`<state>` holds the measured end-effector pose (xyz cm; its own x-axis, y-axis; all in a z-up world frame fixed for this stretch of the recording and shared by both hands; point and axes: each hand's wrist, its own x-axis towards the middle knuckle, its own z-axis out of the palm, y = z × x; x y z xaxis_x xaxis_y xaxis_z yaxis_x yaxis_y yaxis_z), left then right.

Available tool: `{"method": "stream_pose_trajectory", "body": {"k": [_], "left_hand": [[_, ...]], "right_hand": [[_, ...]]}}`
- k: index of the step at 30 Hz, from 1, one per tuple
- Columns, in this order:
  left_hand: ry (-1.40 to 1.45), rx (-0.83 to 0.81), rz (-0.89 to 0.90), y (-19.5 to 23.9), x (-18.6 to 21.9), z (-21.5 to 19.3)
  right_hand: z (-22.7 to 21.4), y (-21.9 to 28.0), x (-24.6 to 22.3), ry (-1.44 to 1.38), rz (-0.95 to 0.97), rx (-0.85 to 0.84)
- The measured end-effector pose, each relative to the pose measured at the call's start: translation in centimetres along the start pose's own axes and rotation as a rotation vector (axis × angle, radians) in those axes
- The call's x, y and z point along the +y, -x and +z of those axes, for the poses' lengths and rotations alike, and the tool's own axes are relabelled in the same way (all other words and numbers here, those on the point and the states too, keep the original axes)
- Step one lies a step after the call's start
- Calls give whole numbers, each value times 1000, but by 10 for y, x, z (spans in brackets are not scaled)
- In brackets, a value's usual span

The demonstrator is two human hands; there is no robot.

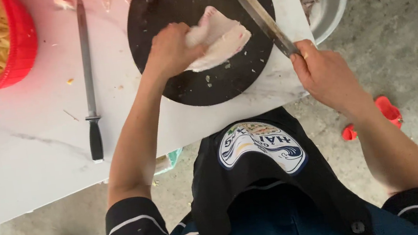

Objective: Slicing a fish fillet into strips on a cutting board using a cleaver.

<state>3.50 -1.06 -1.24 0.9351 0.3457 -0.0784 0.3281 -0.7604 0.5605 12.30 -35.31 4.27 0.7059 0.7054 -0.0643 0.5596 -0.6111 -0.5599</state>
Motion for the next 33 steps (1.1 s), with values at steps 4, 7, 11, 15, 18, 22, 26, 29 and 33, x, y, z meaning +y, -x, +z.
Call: {"method": "stream_pose_trajectory", "body": {"k": [4, 7, 11, 15, 18, 22, 26, 29, 33], "left_hand": [[18, -246, 17, -10, 7, -15], [261, -243, 131, -14, 0, -18], [477, 24, 140, -17, 9, -28], [48, 504, 271, -3, 25, -18], [65, 555, 295, 25, 49, 9], [78, 432, 272, 45, 73, 41], [32, 401, 242, 44, 77, 46], [65, 427, 255, 46, 76, 46], [79, 400, 260, 48, 69, 51]], "right_hand": [[6, -6, -1, -103, 76, -51], [9, -8, 1, -100, 114, -86], [10, -15, 2, -68, 32, -77], [6, -26, -6, 81, 53, -125], [9, -25, -8, 186, -73, -105], [9, -31, -18, 330, -146, -197], [8, -35, -21, 327, -135, -236], [16, -34, -16, 382, -97, -267], [25, -42, -15, 404, -65, -342]]}}
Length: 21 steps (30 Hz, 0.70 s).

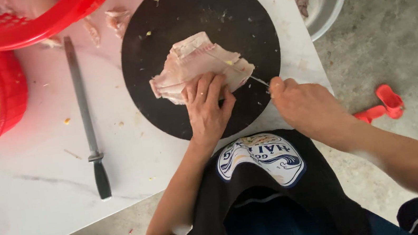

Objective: Slicing a fish fillet into strips on a cutting board using a cleaver.

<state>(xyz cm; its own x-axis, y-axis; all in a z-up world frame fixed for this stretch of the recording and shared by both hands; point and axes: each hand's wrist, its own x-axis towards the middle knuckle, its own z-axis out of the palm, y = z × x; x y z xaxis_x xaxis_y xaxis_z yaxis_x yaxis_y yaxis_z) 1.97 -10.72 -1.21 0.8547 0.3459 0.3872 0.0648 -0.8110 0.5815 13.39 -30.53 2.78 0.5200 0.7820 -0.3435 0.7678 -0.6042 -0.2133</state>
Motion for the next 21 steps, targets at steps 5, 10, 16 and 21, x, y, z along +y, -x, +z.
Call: {"method": "stream_pose_trajectory", "body": {"k": [5, 10, 16, 21], "left_hand": [[30, -41, 3, -4, -1, -7], [56, -22, 1, 2, -7, 0], [-4, 40, -32, -1, -3, -1], [57, 96, -69, 1, -6, -2]], "right_hand": [[-6, -22, -13, -46, -39, -44], [8, -71, -34, -91, -75, 57], [13, -7, -7, -162, -20, -7], [4, 20, -4, -73, 121, -178]]}}
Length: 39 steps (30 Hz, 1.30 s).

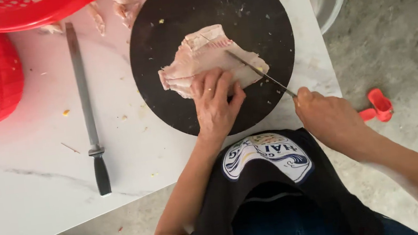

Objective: Slicing a fish fillet into strips on a cutting board using a cleaver.

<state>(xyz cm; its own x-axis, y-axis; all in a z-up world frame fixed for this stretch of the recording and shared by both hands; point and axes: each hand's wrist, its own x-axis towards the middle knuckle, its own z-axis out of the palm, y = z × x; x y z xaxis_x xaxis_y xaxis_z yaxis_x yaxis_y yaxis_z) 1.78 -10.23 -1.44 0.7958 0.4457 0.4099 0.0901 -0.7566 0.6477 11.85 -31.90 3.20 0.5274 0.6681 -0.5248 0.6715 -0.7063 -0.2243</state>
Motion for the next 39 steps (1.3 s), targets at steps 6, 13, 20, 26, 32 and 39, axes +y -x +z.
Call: {"method": "stream_pose_trajectory", "body": {"k": [6, 13, 20, 26, 32, 39], "left_hand": [[-7, -36, 58, 2, 4, 3], [-40, -44, 65, 7, 1, 1], [59, -50, 113, 6, -8, -8], [63, -96, 160, 5, -13, -8], [79, -59, 150, 7, -12, -7], [75, -68, 173, 3, -18, -7]], "right_hand": [[-13, -60, -22, -39, -184, 328], [-15, -121, -43, 39, -294, 444], [4, -41, -7, 7, -164, 309], [-1, -41, 3, 10, -134, 342], [-3, -68, -3, 1, -171, 389], [0, -31, 12, 82, -225, 439]]}}
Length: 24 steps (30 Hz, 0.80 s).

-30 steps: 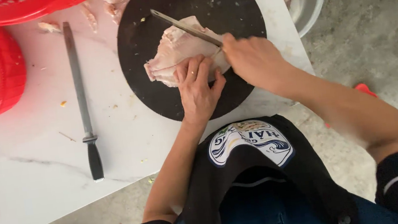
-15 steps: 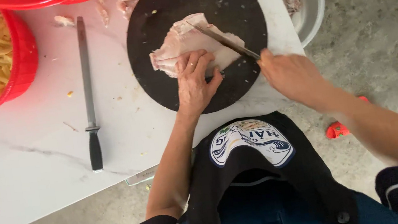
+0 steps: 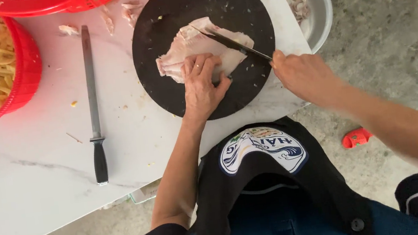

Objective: Slicing a fish fillet into strips on a cutting board using a cleaver.

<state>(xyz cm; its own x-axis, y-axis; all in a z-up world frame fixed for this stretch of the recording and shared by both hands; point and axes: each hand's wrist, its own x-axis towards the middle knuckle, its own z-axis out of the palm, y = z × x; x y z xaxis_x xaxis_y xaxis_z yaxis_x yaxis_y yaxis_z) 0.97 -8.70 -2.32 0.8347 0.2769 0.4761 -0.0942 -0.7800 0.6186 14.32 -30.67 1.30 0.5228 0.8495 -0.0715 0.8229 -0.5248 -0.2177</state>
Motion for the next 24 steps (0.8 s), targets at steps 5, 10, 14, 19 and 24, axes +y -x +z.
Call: {"method": "stream_pose_trajectory", "body": {"k": [5, 10, 14, 19, 24], "left_hand": [[33, -50, 31, -6, 1, -2], [23, -62, 60, -6, -7, 0], [56, -67, 62, -3, -2, -5], [-39, 5, 72, 4, 5, -7], [-163, 77, -18, 12, 11, 2]], "right_hand": [[0, -30, -6, -50, -108, 84], [15, -58, -5, 38, -41, 64], [19, -61, 10, -18, -68, 159], [6, -35, 13, 12, 9, 201], [-16, 21, -30, -67, 70, -20]]}}
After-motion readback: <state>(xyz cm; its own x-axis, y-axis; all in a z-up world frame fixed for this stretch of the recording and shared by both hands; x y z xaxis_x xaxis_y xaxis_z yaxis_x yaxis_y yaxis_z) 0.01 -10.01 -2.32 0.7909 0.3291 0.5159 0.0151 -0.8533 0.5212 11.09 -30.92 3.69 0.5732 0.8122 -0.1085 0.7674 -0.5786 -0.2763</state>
